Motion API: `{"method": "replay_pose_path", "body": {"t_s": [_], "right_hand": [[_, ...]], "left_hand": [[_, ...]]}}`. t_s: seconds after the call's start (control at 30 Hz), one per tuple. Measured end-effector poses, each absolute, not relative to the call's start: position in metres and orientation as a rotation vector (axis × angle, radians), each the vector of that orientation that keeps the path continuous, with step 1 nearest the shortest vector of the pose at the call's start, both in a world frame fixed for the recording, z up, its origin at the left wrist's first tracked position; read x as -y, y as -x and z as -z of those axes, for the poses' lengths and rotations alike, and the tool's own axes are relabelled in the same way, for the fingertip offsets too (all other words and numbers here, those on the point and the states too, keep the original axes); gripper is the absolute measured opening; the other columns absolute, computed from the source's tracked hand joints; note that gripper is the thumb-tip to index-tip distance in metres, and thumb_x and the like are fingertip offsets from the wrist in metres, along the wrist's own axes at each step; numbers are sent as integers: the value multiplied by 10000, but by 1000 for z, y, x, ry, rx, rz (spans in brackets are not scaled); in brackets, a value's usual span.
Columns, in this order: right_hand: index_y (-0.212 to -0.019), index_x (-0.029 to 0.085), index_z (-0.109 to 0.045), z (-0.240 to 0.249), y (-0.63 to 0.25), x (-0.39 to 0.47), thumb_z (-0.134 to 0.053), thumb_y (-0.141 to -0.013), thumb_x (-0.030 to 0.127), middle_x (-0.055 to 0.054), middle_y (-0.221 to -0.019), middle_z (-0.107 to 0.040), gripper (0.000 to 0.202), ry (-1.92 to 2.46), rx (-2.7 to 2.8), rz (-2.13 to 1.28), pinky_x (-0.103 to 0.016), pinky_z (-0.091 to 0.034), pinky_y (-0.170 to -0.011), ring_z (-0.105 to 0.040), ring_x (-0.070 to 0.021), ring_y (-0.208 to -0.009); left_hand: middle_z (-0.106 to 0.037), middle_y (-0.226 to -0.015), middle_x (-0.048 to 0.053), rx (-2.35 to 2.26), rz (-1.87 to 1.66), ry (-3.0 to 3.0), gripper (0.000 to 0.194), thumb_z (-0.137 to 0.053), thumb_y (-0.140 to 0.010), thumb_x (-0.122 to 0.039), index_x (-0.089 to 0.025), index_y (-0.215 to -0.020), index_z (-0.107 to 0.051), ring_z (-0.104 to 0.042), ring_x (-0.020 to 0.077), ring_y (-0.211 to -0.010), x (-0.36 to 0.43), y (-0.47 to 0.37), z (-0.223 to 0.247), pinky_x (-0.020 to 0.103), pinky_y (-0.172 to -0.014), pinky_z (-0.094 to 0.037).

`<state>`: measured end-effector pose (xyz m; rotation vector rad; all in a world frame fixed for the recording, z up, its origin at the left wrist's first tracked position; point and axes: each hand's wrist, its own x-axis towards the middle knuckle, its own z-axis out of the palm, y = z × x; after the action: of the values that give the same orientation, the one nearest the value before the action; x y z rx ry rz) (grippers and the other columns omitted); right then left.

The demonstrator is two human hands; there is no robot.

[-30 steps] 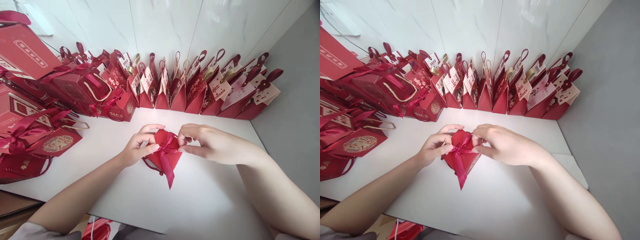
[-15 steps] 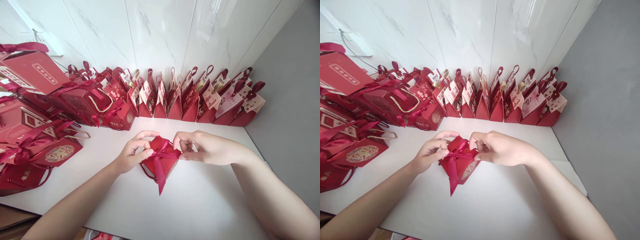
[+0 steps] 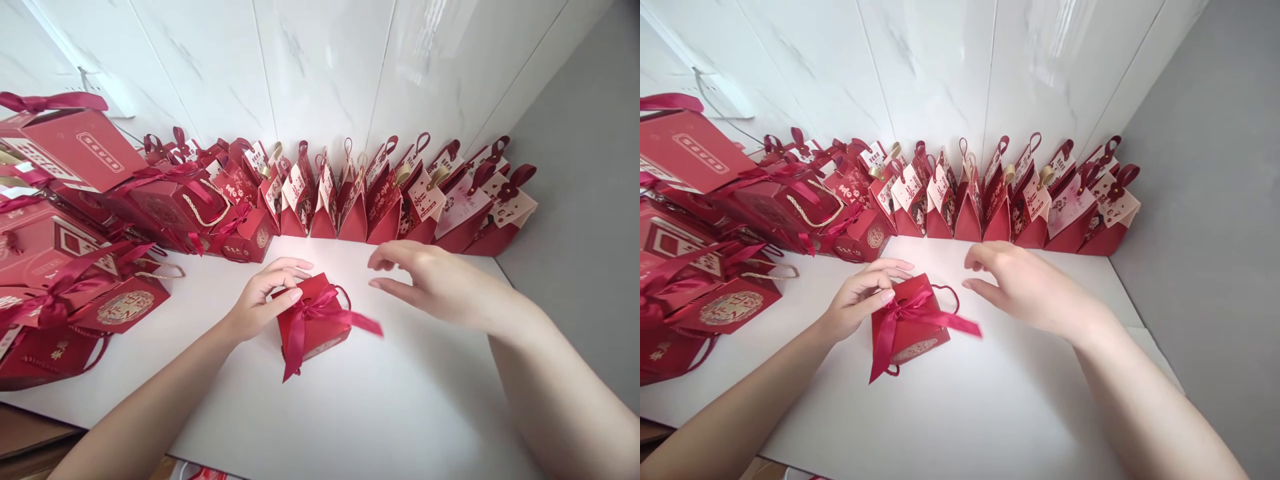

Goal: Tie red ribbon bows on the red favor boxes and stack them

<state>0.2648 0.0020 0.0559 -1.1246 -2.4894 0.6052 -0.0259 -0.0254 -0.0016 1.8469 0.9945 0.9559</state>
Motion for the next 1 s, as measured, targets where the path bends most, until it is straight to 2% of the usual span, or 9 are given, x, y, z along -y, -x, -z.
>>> {"method": "replay_pose_path", "body": {"t_s": [0.1, 0.2, 0.33, 0.47, 0.57, 0.77, 0.87, 1.0], "right_hand": [[-970, 209, -606, -44, -235, 9, -550, -962, 294, -78, -1025, -636, 102, 821, 2307, -633, -340, -477, -841, -601, -209, -955], [-970, 220, -616, -24, -207, 18, -644, -910, 295, -85, -1159, -595, 100, 694, 2245, -668, -401, -441, -962, -559, -235, -1095], [-955, 221, -614, -4, -197, 20, -702, -867, 279, -79, -1184, -579, 137, 725, 2225, -713, -408, -441, -968, -535, -237, -1123], [-946, 220, -609, -4, -201, 17, -717, -857, 272, -60, -1156, -600, 149, 733, 2281, -754, -384, -439, -966, -525, -224, -1102], [-951, 220, -602, -8, -202, 16, -719, -856, 271, -47, -1128, -617, 159, 742, 2302, -771, -368, -440, -960, -519, -219, -1094], [-976, 223, -590, -11, -204, 15, -729, -846, 291, -44, -1137, -617, 202, 754, 2336, -799, -386, -434, -963, -516, -229, -1095], [-1002, 224, -584, -13, -208, 13, -707, -866, 293, -44, -1131, -612, 195, 719, 2341, -860, -373, -429, -967, -516, -225, -1105], [-976, 214, -570, -18, -216, 4, -590, -947, 254, -45, -1097, -609, 54, 653, 2330, -975, -348, -425, -968, -540, -193, -1060]], "left_hand": [[-589, -1265, 113, -988, -924, -1879, 262, -565, -914, -291, -167, -683, -574, -579, 254, -1161, 27, 22, 2, 377, -1020, -437], [-596, -1242, 100, -980, -936, -1958, 236, -561, -912, -251, -170, -690, -568, -580, 237, -1156, 28, 22, -1, 359, -1008, -446], [-595, -1241, 77, -1044, -923, -2139, 211, -551, -905, -200, -175, -697, -579, -595, 216, -1128, 29, 27, -8, 352, -997, -462], [-593, -1264, 66, -1118, -848, -2346, 222, -552, -892, -179, -176, -671, -575, -583, 220, -1138, 31, 31, -14, 360, -963, -482], [-610, -1248, 71, -1161, -836, -2548, 199, -567, -870, -155, -175, -672, -559, -568, 233, -1153, 31, 31, -15, 393, -970, -469], [-671, -1168, 87, -1249, -918, -2983, 153, -621, -809, -134, -176, -693, -531, -594, 289, -1131, 33, 27, -11, 416, -851, -481], [-665, -1166, 90, -1234, -936, -2904, 174, -619, -817, -125, -174, -685, -516, -586, 278, -1132, 33, 26, -11, 421, -886, -478], [-620, -1219, 88, -1098, -862, -2545, 231, -566, -877, -141, -172, -663, -485, -569, 220, -1129, 31, 27, -12, 392, -951, -475]]}}
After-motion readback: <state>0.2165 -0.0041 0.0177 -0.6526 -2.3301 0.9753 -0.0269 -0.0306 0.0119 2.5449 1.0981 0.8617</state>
